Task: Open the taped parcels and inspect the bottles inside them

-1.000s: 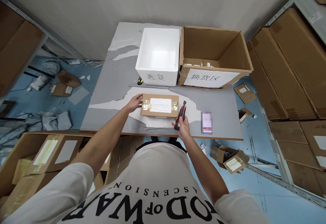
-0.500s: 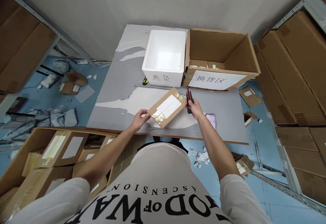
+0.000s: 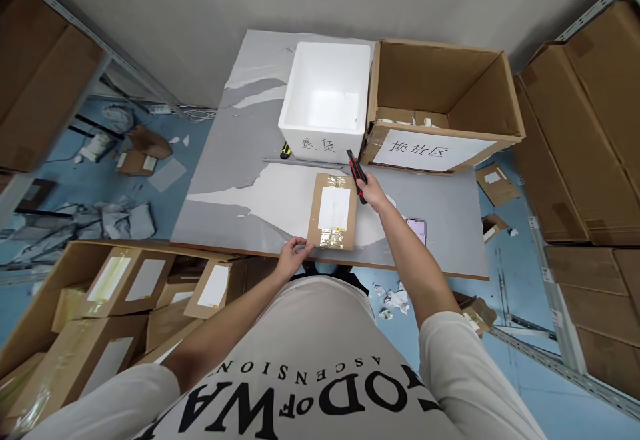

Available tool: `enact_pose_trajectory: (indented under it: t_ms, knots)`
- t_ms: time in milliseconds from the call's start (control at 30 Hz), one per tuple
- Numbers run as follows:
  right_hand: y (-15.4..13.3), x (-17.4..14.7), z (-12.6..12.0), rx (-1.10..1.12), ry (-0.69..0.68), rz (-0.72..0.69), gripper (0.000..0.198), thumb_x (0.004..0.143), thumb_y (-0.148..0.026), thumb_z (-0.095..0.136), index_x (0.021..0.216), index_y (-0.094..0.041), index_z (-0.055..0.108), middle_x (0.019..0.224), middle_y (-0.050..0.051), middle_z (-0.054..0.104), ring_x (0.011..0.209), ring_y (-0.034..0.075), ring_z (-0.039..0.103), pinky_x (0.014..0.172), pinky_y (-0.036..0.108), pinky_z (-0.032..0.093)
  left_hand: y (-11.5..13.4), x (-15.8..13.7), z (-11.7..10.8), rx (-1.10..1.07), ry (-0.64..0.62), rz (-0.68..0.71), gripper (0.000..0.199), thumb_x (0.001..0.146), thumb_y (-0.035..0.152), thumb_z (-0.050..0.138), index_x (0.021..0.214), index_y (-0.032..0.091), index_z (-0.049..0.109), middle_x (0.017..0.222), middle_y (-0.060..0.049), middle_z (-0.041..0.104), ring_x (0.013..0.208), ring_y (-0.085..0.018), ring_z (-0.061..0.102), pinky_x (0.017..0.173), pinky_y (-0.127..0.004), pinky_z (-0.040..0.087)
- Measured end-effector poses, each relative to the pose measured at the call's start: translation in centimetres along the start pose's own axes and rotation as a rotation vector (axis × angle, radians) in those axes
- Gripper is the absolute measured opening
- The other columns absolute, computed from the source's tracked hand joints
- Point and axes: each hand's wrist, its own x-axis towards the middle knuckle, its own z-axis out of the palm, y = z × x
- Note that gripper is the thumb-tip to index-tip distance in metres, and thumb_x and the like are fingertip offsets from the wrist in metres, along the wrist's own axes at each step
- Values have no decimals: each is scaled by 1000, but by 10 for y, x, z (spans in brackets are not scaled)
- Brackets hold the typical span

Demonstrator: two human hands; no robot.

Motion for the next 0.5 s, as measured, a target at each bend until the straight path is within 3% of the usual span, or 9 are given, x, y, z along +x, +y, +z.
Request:
enact_pose_trajectory:
  t_ms: [100,233,367,500]
  knots:
    - [5,-24,-8,1,48,7,36,91,-36,56,122,-16,55,121,8,58,103,21,60,86,41,52,6,8,-12,100,-34,3,48,61,44,79,96,19,60,95,-7,66,68,-13,61,65,-28,52]
    - [27,-81,-24,15,132,11,37,89,-44,54,121,-25,53,119,6,61,102,19,60,81,34,54,27,37,-25,191,-128,49,69,55,40,83,115,18,56,115,-13,62,94,-20,61,80,-33,51]
    - [61,-152,-27,216,235,161,42,79,-51,63,113,-29,51,126,5,59,108,20,60,78,34,56,70,92,-22,246,-160,117,62,75,51,65,127,19,51,137,-15,50,119,-25,53,100,-40,42]
    - [87,-198,-9,412,232,362,45,75,-55,66,110,-33,49,134,3,54,106,23,63,69,37,59,113,149,-5,227,-208,185,58,85,47,54,138,23,43,149,-11,39,132,-27,42,100,-41,41]
